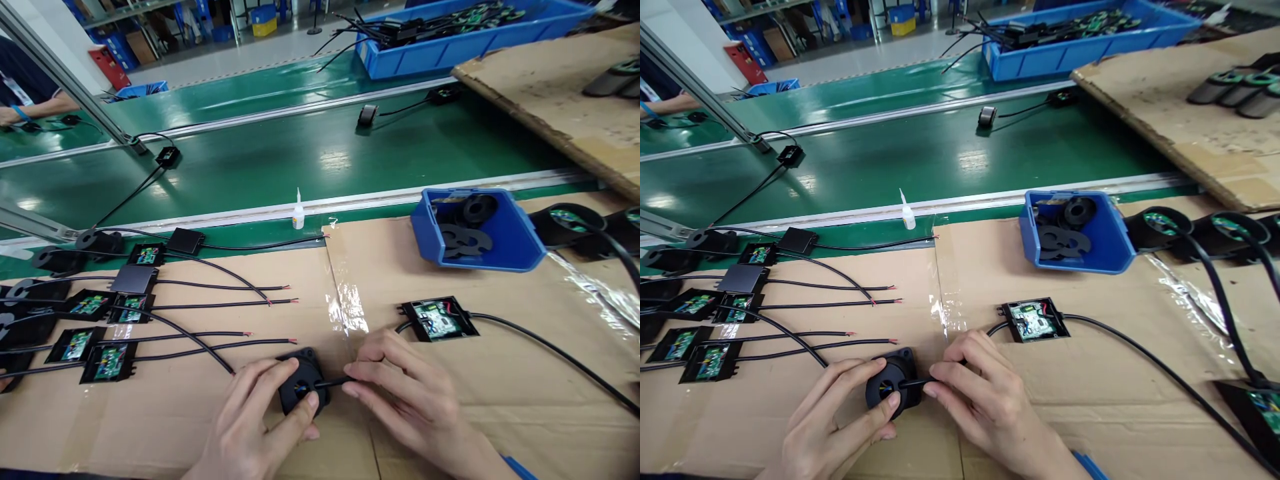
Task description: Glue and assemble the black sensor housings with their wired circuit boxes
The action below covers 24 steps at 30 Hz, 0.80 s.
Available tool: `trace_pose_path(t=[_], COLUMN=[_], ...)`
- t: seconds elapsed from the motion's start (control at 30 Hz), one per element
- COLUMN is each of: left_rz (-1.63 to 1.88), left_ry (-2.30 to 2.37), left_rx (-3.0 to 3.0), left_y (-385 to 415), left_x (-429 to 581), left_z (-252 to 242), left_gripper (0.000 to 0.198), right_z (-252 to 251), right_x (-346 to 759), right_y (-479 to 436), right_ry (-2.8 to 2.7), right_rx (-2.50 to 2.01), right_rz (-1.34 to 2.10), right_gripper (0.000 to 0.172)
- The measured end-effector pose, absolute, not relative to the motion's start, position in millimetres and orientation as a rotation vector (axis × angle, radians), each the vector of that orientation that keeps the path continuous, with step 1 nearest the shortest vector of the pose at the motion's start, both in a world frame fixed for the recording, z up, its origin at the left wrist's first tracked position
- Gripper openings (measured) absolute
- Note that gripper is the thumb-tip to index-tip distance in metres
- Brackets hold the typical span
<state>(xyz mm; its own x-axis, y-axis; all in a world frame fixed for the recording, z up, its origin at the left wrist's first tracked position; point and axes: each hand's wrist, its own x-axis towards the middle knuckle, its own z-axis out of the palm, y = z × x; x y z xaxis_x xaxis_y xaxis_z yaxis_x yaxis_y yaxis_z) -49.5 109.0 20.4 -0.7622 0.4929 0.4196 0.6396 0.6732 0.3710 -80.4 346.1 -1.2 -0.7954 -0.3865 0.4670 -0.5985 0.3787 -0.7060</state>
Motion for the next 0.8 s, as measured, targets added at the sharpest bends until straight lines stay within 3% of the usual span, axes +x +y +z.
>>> trace_pose_path(t=[0.37, 0.53, 0.7, 0.8], left_rz=[-0.442, -0.479, -0.558, -0.623], left_ry=[-2.545, -2.573, -2.558, -2.559], left_rx=[-0.978, -1.038, -1.017, -1.052], left_y=[118.4, 119.8, 117.3, 110.0], left_x=[-55.4, -53.3, -56.0, -60.0], left_z=[35.3, 28.7, 22.8, 17.4], left_gripper=[0.008, 0.034, 0.013, 0.016], right_z=[-1.1, 3.0, 20.8, 21.5], right_x=[-80.8, -81.4, -65.8, -45.5], right_y=[347.3, 347.4, 343.6, 336.6], right_ry=[-2.363, -2.379, -2.395, -2.606], right_rx=[0.931, 0.923, 0.719, 0.671], right_rz=[1.405, 1.393, 1.109, 1.217], right_gripper=[0.019, 0.019, 0.016, 0.016])
